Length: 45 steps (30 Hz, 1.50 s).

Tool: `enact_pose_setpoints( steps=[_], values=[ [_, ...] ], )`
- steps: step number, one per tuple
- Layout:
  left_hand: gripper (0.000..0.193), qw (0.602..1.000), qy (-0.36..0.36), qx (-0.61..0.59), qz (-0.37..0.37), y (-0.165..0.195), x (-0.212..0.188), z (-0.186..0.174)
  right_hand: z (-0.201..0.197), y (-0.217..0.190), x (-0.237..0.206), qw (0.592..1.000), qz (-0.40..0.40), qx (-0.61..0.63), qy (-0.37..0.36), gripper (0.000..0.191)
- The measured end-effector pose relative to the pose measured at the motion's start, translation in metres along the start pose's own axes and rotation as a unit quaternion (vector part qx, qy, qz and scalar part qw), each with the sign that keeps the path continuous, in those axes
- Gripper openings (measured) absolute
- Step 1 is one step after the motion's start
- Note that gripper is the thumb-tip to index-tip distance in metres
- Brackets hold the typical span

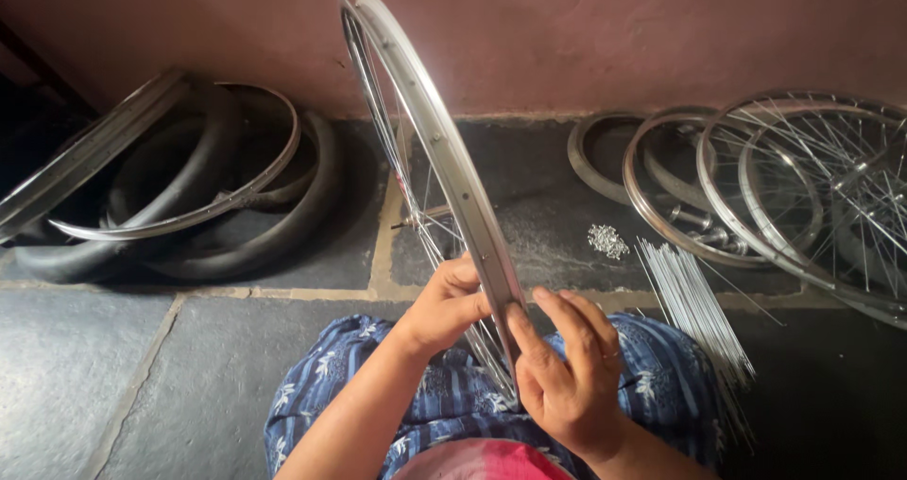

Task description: The person sits on the floor lacing a bicycle wheel, threading spokes through the hub and attaching them to the rim one at a time, taking new spokes from a bundle on the floor and turning the wheel as they work around it.

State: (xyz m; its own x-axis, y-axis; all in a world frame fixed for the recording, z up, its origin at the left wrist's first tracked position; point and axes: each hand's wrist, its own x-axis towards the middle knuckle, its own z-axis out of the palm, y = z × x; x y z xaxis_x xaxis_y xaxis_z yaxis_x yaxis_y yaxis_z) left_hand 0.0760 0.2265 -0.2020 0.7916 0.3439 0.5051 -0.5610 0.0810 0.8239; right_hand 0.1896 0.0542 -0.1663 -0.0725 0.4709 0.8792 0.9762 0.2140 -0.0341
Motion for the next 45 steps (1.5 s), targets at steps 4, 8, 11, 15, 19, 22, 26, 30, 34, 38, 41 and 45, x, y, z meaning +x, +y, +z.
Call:
enact_pose_setpoints(
  steps=[4, 8, 11, 15, 19, 22, 26, 30, 34, 38, 41, 45],
  values=[
    [0.026, 0.997, 0.006, 0.082, -0.009, -0.003, -0.001, 0.0, 0.01, 0.003, -0.015, 0.993, 0.049, 0.109, 0.013, 0.048],
    [0.024, 0.999, 0.001, 0.033, -0.029, 0.001, 0.001, -0.001, 0.033, -0.005, -0.044, 0.911, 0.173, 0.372, 0.038, 0.061],
    [0.022, 1.0, -0.006, 0.016, -0.009, 0.001, 0.0, -0.001, 0.045, -0.007, -0.064, 0.847, 0.211, 0.486, 0.041, 0.061],
    [0.025, 0.995, -0.009, 0.097, 0.021, -0.003, -0.001, 0.0, 0.049, -0.003, -0.076, 0.837, 0.222, 0.498, 0.037, 0.058],
    [0.026, 0.999, -0.014, 0.015, -0.038, -0.005, -0.002, -0.002, 0.048, -0.002, -0.075, 0.829, 0.211, 0.518, 0.028, 0.059],
    [0.023, 0.999, -0.007, -0.017, -0.048, -0.002, -0.002, -0.003, 0.046, -0.001, -0.072, 0.82, 0.209, 0.533, 0.027, 0.059],
    [0.023, 0.999, -0.012, -0.03, -0.037, 0.0, 0.0, -0.001, 0.044, 0.001, -0.071, 0.817, 0.2, 0.54, 0.019, 0.057],
    [0.026, 0.997, -0.035, 0.063, 0.009, 0.0, 0.004, 0.004, 0.047, 0.003, -0.075, 0.801, 0.216, 0.557, 0.014, 0.058],
    [0.024, 0.995, 0.009, 0.097, 0.027, 0.004, 0.006, 0.011, 0.047, 0.004, -0.078, 0.789, 0.231, 0.569, -0.001, 0.054],
    [0.025, 0.997, 0.045, 0.063, 0.025, 0.009, 0.006, 0.017, 0.044, 0.005, -0.08, 0.773, 0.251, 0.582, -0.026, 0.049],
    [0.022, 0.995, 0.045, 0.079, 0.049, 0.009, 0.007, 0.017, 0.043, 0.006, -0.08, 0.782, 0.252, 0.567, -0.048, 0.044],
    [0.021, 0.99, 0.054, 0.127, 0.02, 0.006, 0.004, 0.017, 0.042, 0.007, -0.081, 0.785, 0.242, 0.568, -0.053, 0.042]
  ],
)
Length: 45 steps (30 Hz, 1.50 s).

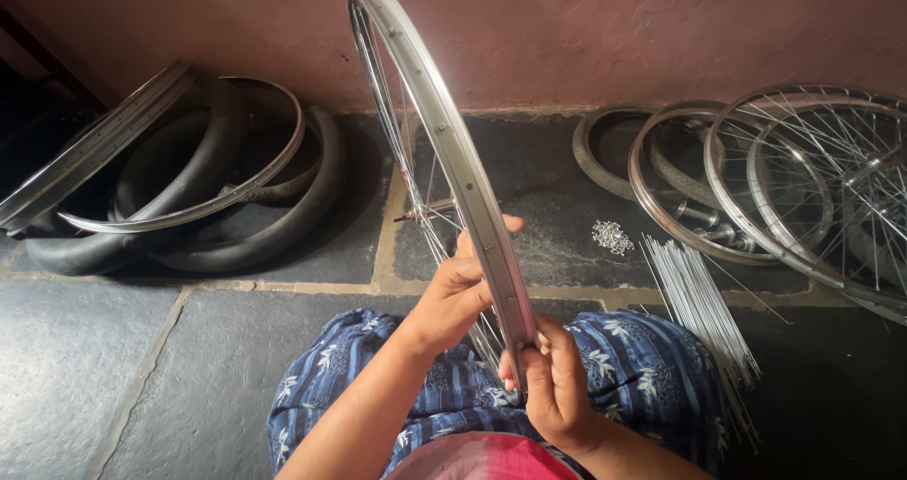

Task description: The person sits on the floor lacing a bicycle wheel, threading spokes through the hub and attaching them to the rim one at a time, taking new spokes from a bundle on the floor and turning the wheel as they work around it.

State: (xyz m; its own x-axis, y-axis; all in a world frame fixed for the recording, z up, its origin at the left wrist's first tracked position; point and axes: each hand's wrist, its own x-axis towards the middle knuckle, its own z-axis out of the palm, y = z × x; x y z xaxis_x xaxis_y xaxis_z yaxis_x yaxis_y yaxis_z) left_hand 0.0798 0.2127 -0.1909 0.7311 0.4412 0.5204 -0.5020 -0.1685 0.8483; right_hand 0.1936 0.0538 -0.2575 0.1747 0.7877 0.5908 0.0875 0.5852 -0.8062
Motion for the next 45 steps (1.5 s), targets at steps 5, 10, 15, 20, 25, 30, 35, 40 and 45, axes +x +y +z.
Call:
enact_pose_setpoints(
  steps=[5, 10, 15, 20, 25, 30, 35, 40, 45],
  values=[
    [0.033, 0.996, -0.029, 0.075, 0.028, 0.003, -0.003, 0.002, 0.0, 0.0, -0.001, 0.999, 0.007, -0.035, 0.007, 0.04],
    [0.025, 0.997, 0.012, -0.069, -0.035, 0.009, 0.0, 0.004, -0.002, 0.0, 0.001, 1.0, 0.009, -0.013, -0.005, 0.041],
    [0.022, 0.998, 0.003, -0.054, -0.027, 0.009, 0.0, 0.003, -0.001, 0.002, -0.002, 1.0, 0.008, -0.016, 0.008, 0.041],
    [0.028, 0.998, -0.026, 0.063, -0.002, 0.005, 0.0, 0.004, -0.001, 0.005, -0.004, 1.0, 0.012, -0.021, 0.018, 0.04],
    [0.017, 0.996, 0.065, 0.055, 0.028, 0.006, -0.004, 0.014, -0.001, 0.005, -0.004, 0.999, 0.009, -0.046, 0.028, 0.04],
    [0.014, 0.951, 0.3, -0.034, 0.058, 0.007, -0.003, 0.022, -0.001, 0.008, 0.0, 0.998, -0.024, -0.048, 0.018, 0.042],
    [0.015, 0.963, 0.212, 0.109, 0.128, 0.012, 0.011, 0.012, -0.001, 0.01, -0.002, 0.999, -0.02, -0.03, 0.02, 0.043],
    [0.008, 0.978, 0.155, 0.094, 0.107, 0.012, 0.025, 0.008, -0.004, 0.013, -0.004, 0.999, 0.004, -0.035, 0.028, 0.044],
    [0.017, 0.983, 0.119, 0.112, 0.083, 0.016, 0.028, 0.006, -0.003, 0.013, -0.002, 0.999, 0.005, -0.033, 0.026, 0.043]
  ],
)
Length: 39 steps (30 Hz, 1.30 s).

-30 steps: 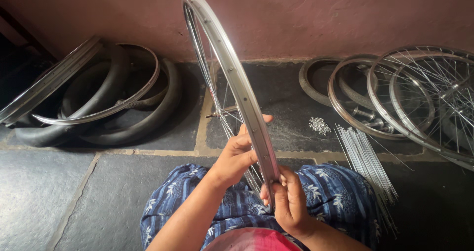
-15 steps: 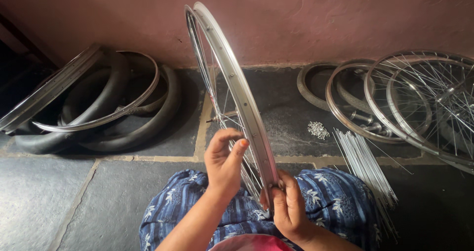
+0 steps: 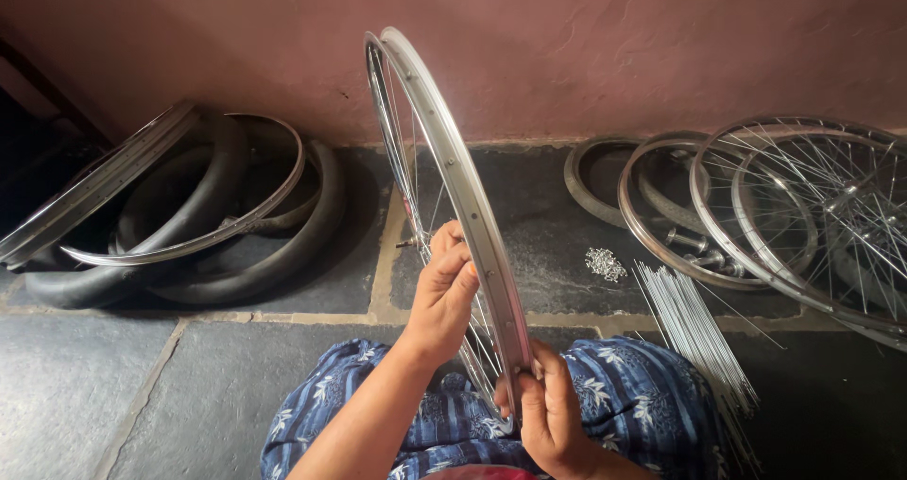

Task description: The person sits on the floor lacing a bicycle wheel, threading spokes through the hub and attaching them to the rim one at a time, taking new spokes from a bundle on the floor and turning the wheel as they work around it.

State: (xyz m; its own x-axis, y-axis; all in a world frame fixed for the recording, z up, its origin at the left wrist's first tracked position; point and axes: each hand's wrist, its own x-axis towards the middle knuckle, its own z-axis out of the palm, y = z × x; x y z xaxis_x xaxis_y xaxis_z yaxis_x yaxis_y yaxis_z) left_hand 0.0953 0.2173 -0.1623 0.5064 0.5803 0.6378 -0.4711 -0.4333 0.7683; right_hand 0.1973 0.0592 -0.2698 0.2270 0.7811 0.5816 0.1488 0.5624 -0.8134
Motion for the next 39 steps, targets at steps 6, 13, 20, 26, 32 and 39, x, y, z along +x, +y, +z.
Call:
enact_pose_setpoints(
  steps=[6, 13, 20, 26, 32, 39],
  values=[
    [0.018, 0.995, 0.011, 0.09, 0.042, 0.009, -0.009, -0.003, 0.001, -0.007, 0.001, 1.0, -0.003, -0.006, -0.002, 0.041],
    [0.017, 0.998, 0.054, 0.022, -0.006, 0.002, -0.056, -0.002, 0.006, -0.007, 0.003, 0.995, 0.061, 0.068, 0.049, 0.026],
    [0.012, 0.981, -0.168, 0.098, 0.01, -0.015, -0.054, -0.019, -0.003, 0.002, 0.003, 0.985, 0.152, 0.066, 0.04, 0.027],
    [0.017, 0.976, -0.199, 0.08, 0.025, -0.025, -0.046, -0.015, -0.007, 0.015, -0.004, 0.985, 0.136, 0.105, 0.024, 0.031],
    [0.025, 0.969, -0.23, 0.078, 0.056, -0.014, -0.044, -0.016, -0.001, 0.025, -0.01, 0.986, 0.111, 0.12, 0.006, 0.04],
    [0.036, 0.956, 0.036, 0.282, 0.07, 0.001, -0.06, -0.006, 0.014, 0.04, 0.006, 0.993, 0.108, 0.023, 0.031, 0.044]
  ],
)
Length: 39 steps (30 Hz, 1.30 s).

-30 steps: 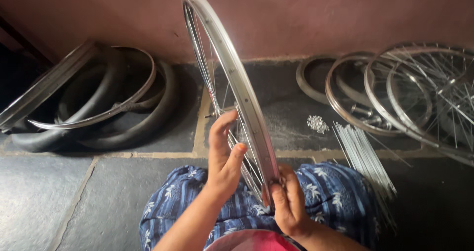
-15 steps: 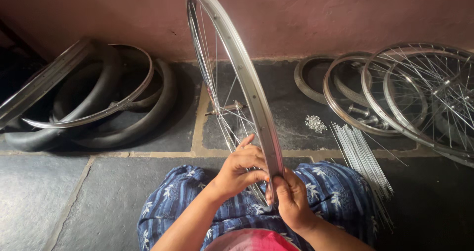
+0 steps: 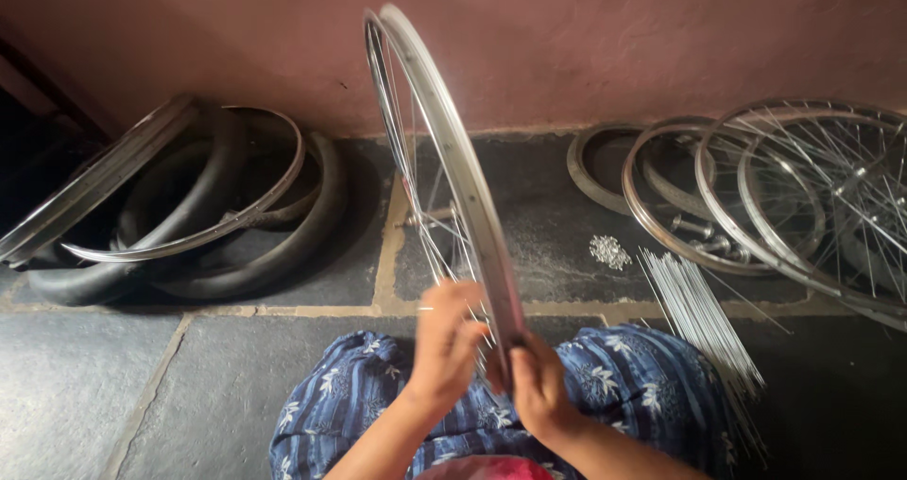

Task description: The person sits on the floor lacing a bicycle wheel, threading spokes through the hub and attaching them to the rim one at a time, taking new spokes from a bundle on the floor and turning the wheel as they work around it.

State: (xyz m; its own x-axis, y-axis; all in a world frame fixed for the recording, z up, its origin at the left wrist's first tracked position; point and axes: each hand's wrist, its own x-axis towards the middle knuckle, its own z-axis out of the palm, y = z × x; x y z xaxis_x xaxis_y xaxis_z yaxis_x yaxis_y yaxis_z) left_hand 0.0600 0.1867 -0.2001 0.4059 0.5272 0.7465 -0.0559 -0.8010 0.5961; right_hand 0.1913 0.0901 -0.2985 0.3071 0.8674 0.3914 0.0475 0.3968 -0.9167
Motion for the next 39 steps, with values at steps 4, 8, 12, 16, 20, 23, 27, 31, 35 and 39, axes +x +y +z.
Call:
enact_pose_setpoints(
  steps=[4, 8, 12, 16, 20, 23, 27, 31, 35, 39],
  values=[
    [0.062, 0.997, 0.06, -0.04, -0.035, 0.013, 0.001, -0.026, 0.033, 0.004, 0.018, 0.997, -0.035, 0.047, -0.047, 0.034],
    [0.086, 0.994, 0.043, 0.093, -0.031, 0.022, 0.021, -0.047, 0.054, 0.015, 0.028, 0.973, -0.127, -0.032, -0.188, 0.023],
    [0.085, 0.983, 0.069, 0.157, -0.068, 0.032, 0.035, -0.055, 0.06, 0.044, 0.029, 0.899, -0.128, -0.207, -0.365, 0.018],
    [0.085, 0.978, 0.076, 0.183, -0.064, 0.036, 0.04, -0.063, 0.06, 0.072, 0.032, 0.864, -0.326, -0.191, -0.333, 0.037],
    [0.08, 0.956, 0.073, 0.089, -0.271, 0.034, 0.028, -0.067, 0.039, 0.075, 0.033, 0.791, -0.43, -0.359, -0.245, 0.043],
    [0.083, 0.969, 0.055, -0.031, -0.239, 0.031, 0.013, -0.074, 0.006, 0.072, 0.037, 0.831, -0.252, -0.419, -0.265, 0.027],
    [0.085, 0.977, 0.045, -0.148, -0.148, 0.024, -0.006, -0.091, -0.087, 0.066, 0.031, 0.852, -0.033, -0.507, -0.124, 0.031],
    [0.079, 0.981, 0.06, -0.079, -0.167, 0.02, -0.016, -0.103, -0.212, 0.062, 0.034, 0.84, 0.178, -0.511, 0.049, 0.036],
    [0.074, 0.979, 0.064, -0.07, -0.18, 0.02, -0.021, -0.104, -0.287, 0.055, 0.019, 0.798, 0.276, -0.511, 0.159, 0.035],
    [0.075, 0.981, 0.054, -0.083, -0.169, 0.011, -0.016, -0.098, -0.301, 0.068, 0.003, 0.774, 0.366, -0.51, 0.086, 0.036]
  ],
)
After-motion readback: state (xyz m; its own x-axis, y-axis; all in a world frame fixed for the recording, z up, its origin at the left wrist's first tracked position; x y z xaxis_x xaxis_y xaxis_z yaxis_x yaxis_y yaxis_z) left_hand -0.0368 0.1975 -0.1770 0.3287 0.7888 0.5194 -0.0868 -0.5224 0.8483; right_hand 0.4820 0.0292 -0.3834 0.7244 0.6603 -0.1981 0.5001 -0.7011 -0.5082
